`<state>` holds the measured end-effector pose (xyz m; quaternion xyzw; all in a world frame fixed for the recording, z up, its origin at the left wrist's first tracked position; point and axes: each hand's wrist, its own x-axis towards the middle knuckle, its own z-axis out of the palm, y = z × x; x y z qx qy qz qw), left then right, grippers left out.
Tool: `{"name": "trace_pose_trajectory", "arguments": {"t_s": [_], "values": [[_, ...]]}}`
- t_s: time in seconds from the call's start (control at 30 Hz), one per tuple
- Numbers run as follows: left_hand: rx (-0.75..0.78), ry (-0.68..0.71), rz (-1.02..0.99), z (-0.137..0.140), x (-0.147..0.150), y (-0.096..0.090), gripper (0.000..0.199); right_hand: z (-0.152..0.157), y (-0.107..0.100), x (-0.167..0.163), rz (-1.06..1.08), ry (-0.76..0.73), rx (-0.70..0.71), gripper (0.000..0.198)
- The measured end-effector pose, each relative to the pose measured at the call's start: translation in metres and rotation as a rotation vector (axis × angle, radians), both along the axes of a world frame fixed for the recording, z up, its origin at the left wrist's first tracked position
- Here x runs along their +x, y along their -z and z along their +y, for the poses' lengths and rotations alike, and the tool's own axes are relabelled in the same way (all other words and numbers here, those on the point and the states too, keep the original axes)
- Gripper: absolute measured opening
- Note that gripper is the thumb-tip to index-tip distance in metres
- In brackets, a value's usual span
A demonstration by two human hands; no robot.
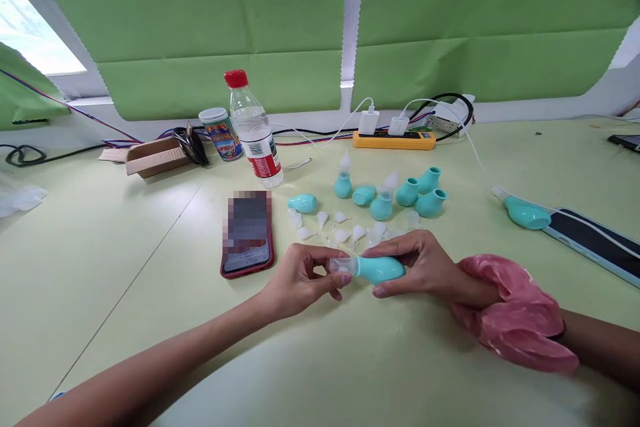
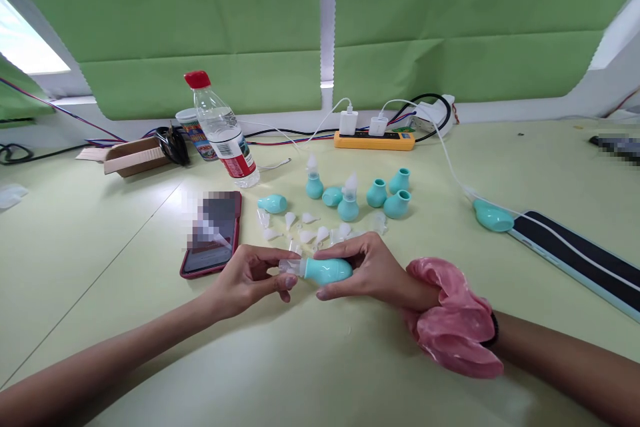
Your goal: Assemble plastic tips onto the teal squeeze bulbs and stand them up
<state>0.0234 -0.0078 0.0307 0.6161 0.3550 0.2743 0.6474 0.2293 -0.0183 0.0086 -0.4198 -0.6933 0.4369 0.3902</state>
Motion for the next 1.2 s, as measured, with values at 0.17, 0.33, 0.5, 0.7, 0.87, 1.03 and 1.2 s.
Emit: {"name": "trace_pose_trajectory", "arguments": {"t_s": [0.17,0.33,0.5,0.7,0.87,1.03,1.2], "values": [[0.056,0.037,0.037,-0.003,-0.001,0.0,0.03,0.006,-0.003,0.004,0.086,-0.076,-0.411,0.046],[0.234,0.036,0.15,-0.007,-0.003,-0.003,0.02,0.008,-0.007,0.005,0.212,-0.237,-0.639,0.035],[0.426,0.103,0.228,-0.008,-0.003,-0.008,0.02,0.009,-0.007,0.005,0.283,-0.319,-0.748,0.035],[0.505,0.067,0.236,-0.007,-0.003,-0.004,0.023,0.007,-0.007,0.003,0.329,-0.264,-0.798,0.04],[0.625,-0.179,0.2,0.001,-0.007,-0.005,0.032,0.007,-0.002,0.001,0.556,-0.175,-0.76,0.027],[0.851,-0.175,0.437,0.01,-0.011,0.0,0.026,0.012,0.002,0.004,0.709,-0.164,-0.782,0.014],[1.157,0.008,0.739,0.009,-0.009,0.015,0.033,0.009,-0.001,0.002,0.638,-0.198,-0.73,0.012]]}}
